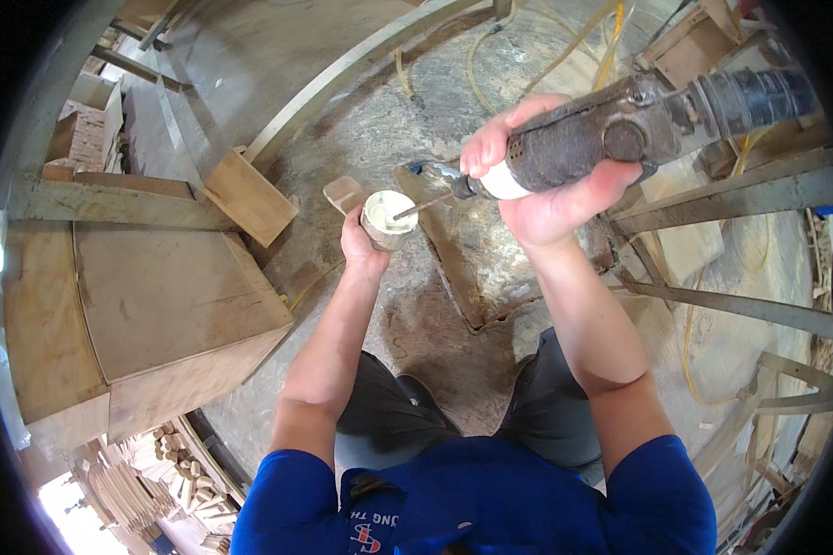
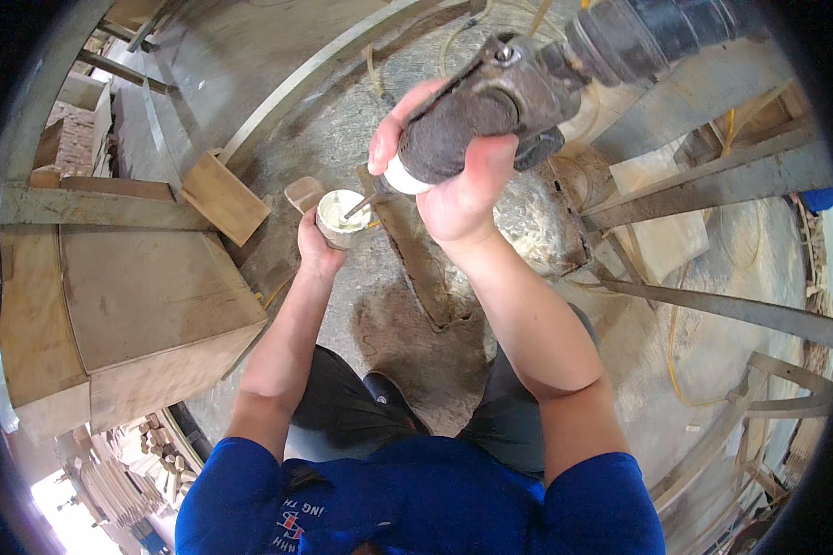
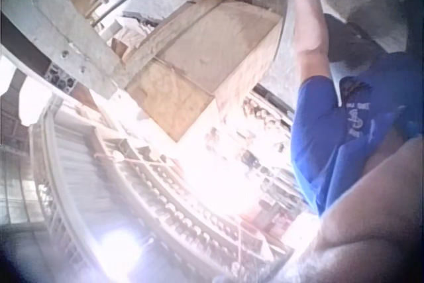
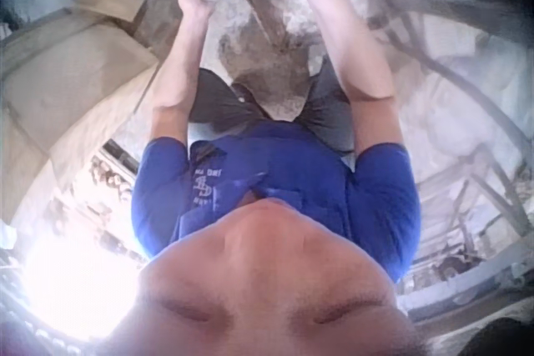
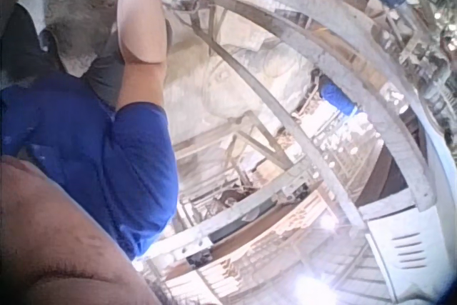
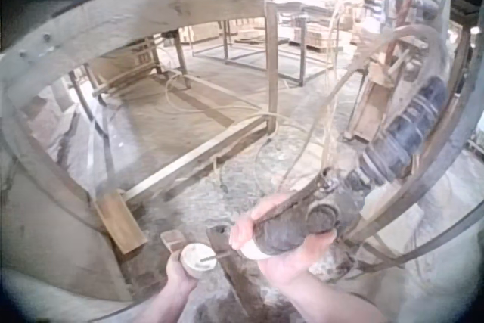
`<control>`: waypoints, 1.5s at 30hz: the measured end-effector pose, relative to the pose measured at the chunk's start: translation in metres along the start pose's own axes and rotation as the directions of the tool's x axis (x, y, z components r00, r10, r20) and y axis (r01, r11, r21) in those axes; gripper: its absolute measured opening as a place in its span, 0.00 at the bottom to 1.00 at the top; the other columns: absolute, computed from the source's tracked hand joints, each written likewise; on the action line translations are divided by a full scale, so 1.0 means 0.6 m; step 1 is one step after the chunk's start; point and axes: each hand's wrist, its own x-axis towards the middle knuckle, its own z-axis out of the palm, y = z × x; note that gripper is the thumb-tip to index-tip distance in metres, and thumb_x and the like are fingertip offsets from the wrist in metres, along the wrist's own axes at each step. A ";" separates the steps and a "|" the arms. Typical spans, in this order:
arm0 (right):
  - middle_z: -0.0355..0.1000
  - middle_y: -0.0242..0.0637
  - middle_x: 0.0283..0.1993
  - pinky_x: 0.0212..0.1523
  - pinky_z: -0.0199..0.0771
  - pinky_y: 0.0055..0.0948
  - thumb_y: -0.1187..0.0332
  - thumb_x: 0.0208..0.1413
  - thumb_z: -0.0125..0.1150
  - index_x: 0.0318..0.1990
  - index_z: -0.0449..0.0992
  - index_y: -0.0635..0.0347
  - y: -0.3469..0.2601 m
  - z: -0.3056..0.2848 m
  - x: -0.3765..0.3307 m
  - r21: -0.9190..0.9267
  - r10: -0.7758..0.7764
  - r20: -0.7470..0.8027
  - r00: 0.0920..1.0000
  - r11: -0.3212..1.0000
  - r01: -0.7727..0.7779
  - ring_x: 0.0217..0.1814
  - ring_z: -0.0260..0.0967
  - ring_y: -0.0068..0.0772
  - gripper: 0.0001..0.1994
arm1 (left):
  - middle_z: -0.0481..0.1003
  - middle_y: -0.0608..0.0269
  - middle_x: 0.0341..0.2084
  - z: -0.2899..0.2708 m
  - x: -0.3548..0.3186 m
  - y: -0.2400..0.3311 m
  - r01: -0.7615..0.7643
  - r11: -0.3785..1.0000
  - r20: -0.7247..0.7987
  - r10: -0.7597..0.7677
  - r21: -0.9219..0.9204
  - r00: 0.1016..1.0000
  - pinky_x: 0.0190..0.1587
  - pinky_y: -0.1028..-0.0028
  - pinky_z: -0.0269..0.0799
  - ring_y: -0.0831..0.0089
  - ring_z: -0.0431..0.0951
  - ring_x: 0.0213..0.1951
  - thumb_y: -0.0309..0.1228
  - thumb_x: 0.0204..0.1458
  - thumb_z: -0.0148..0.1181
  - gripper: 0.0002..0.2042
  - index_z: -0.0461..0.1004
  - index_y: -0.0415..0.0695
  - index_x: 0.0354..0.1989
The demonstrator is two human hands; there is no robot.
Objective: The person pours a white liquid from a large plastic container into a small cup, then uses a wooden stick to stir the mixture. Finally, they use a power drill with a mixing attachment to blend the contents of the cup thoroughly.
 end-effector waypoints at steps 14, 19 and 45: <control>0.65 0.36 0.21 0.27 0.64 0.36 0.19 0.34 0.26 0.34 0.68 0.56 -0.006 -0.001 0.005 0.188 -0.010 -0.068 0.998 0.982 0.023 0.23 0.62 0.35 0.46 | 0.71 0.51 0.42 0.015 -0.021 0.026 -0.347 0.938 0.191 0.343 -0.014 0.920 0.49 0.65 0.68 0.61 0.72 0.46 0.28 0.53 0.39 0.18 0.57 0.42 0.53; 0.64 0.34 0.21 0.26 0.63 0.34 0.20 0.35 0.25 0.34 0.68 0.55 -0.029 -0.008 0.017 0.126 -0.008 -0.094 0.996 0.992 0.020 0.22 0.61 0.34 0.45 | 0.72 0.51 0.41 0.024 -0.034 0.018 -0.269 0.961 0.366 0.226 0.071 0.903 0.48 0.65 0.68 0.62 0.73 0.44 0.29 0.54 0.39 0.16 0.57 0.42 0.52; 0.65 0.39 0.18 0.23 0.64 0.33 0.27 0.45 0.31 0.30 0.67 0.61 -0.065 -0.002 0.030 0.062 0.246 -0.186 0.951 0.969 -0.238 0.19 0.61 0.36 0.39 | 0.74 0.55 0.36 0.011 -0.042 -0.030 0.427 0.820 0.080 -0.489 0.382 0.869 0.45 0.60 0.71 0.62 0.76 0.38 0.37 0.55 0.38 0.16 0.70 0.39 0.41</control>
